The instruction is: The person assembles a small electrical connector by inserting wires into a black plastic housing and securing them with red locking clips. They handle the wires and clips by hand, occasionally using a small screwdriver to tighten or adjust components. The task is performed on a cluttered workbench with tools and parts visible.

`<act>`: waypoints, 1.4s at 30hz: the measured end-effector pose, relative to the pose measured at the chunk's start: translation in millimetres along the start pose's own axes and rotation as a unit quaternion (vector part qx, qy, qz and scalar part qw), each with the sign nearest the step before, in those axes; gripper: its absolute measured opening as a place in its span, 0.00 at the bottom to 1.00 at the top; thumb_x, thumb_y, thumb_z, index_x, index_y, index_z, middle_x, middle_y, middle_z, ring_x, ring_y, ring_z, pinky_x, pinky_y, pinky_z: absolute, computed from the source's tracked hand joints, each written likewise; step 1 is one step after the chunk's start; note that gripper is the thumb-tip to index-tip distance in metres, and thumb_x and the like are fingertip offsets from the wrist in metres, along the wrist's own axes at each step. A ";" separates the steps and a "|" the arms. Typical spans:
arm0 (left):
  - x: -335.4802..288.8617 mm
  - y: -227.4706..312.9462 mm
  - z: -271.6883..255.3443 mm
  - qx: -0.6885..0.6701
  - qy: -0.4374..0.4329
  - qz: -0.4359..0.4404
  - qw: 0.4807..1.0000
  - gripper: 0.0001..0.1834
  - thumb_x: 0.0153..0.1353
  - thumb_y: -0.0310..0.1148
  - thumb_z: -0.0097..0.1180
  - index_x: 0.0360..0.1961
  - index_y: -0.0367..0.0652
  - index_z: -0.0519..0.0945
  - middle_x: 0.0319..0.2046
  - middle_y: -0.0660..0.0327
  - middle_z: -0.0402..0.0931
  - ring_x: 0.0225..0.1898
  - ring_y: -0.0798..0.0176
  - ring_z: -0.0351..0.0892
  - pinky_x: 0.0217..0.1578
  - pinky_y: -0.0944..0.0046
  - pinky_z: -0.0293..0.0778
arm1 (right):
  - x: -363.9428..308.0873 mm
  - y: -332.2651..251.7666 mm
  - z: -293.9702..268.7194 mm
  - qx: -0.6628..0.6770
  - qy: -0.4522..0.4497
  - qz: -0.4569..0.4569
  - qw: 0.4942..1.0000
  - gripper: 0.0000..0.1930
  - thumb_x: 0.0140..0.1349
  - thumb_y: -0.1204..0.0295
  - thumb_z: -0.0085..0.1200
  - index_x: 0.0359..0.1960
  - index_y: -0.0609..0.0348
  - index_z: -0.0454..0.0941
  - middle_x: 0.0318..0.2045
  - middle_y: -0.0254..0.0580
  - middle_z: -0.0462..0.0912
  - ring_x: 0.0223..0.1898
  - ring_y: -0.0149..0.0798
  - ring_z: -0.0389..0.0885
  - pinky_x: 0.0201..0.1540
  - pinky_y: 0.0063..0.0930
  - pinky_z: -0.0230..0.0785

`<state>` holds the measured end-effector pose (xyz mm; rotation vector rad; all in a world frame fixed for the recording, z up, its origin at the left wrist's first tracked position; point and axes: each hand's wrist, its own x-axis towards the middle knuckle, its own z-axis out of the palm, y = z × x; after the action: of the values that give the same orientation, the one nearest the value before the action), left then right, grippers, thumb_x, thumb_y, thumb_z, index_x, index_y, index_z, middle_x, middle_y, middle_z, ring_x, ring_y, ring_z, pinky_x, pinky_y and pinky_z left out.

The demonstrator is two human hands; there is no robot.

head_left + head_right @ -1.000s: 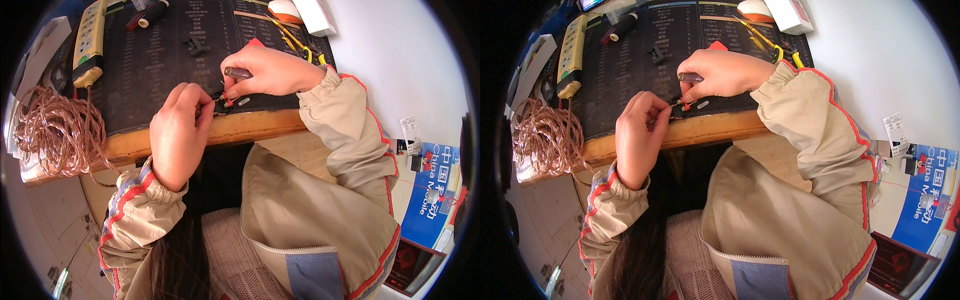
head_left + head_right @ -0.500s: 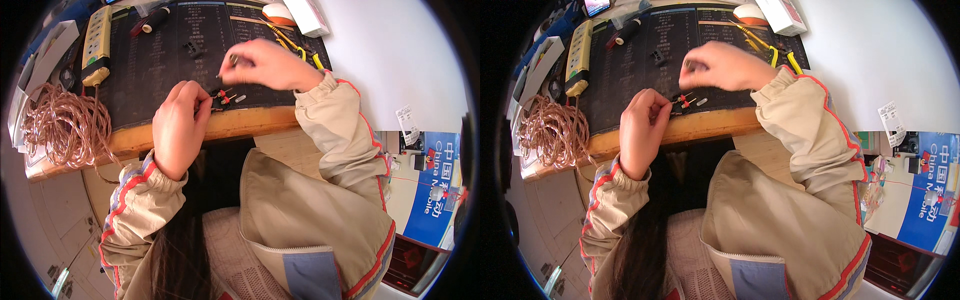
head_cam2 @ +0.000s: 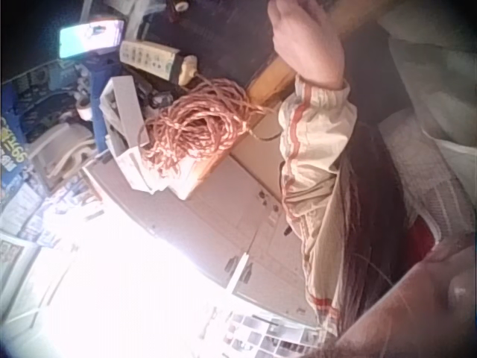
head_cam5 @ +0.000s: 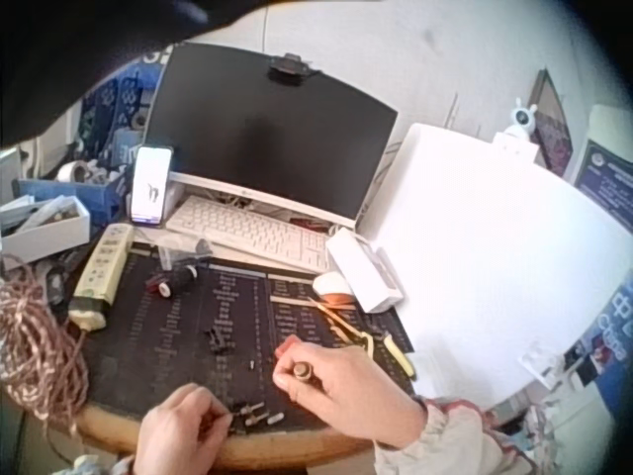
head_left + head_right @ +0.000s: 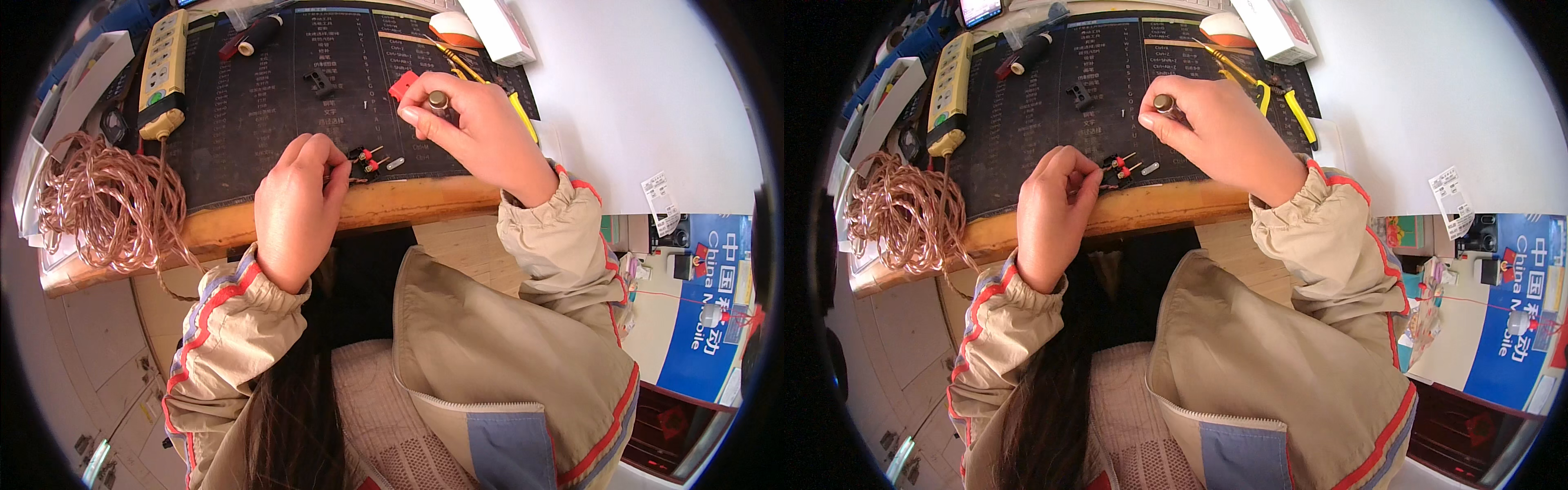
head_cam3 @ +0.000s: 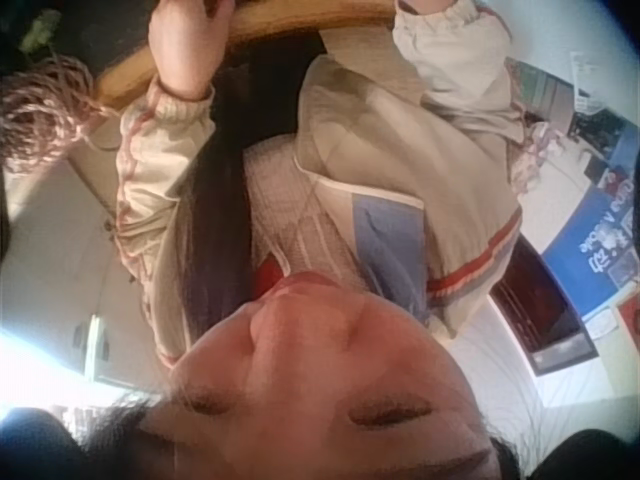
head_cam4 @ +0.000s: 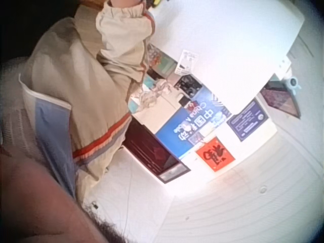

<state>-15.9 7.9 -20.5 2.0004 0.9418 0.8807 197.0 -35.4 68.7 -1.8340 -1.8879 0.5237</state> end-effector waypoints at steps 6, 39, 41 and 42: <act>0.0 0.5 0.8 0.000 0.003 0.000 1.000 0.06 0.62 0.25 0.61 0.32 0.40 0.76 0.32 0.54 0.78 0.31 0.42 0.80 0.31 0.50 0.75 | -12.5 -4.8 2.7 0.254 0.050 -0.013 0.966 0.07 0.73 0.70 0.58 0.42 0.62 0.80 0.32 0.32 0.84 0.28 0.22 0.78 0.32 0.20 0.72; -0.6 0.6 1.0 -0.002 0.008 -0.002 1.000 0.06 0.62 0.26 0.62 0.32 0.41 0.76 0.32 0.54 0.78 0.31 0.42 0.80 0.30 0.50 0.75 | 2.2 -27.4 15.4 0.146 0.118 0.009 0.982 0.14 0.64 0.66 0.70 0.34 0.61 0.77 0.17 0.34 0.79 0.19 0.21 0.73 0.21 0.19 0.61; -0.6 0.3 1.1 -0.002 0.010 -0.001 1.000 0.06 0.62 0.26 0.62 0.32 0.41 0.76 0.32 0.55 0.78 0.30 0.42 0.80 0.30 0.50 0.76 | 2.1 -27.5 15.0 0.140 0.117 0.006 0.983 0.14 0.64 0.66 0.70 0.34 0.61 0.77 0.17 0.34 0.79 0.18 0.21 0.73 0.21 0.19 0.61; -0.5 0.1 1.0 -0.001 0.011 0.001 1.000 0.06 0.62 0.26 0.62 0.33 0.41 0.76 0.32 0.55 0.78 0.30 0.42 0.80 0.30 0.50 0.76 | 2.3 -27.6 15.2 0.138 0.117 0.005 0.984 0.14 0.64 0.66 0.70 0.34 0.61 0.77 0.17 0.34 0.79 0.18 0.21 0.72 0.21 0.19 0.61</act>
<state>-15.3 7.1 -21.0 1.9935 0.9507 0.9065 165.6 -33.7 71.8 -1.6459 -1.5673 0.5183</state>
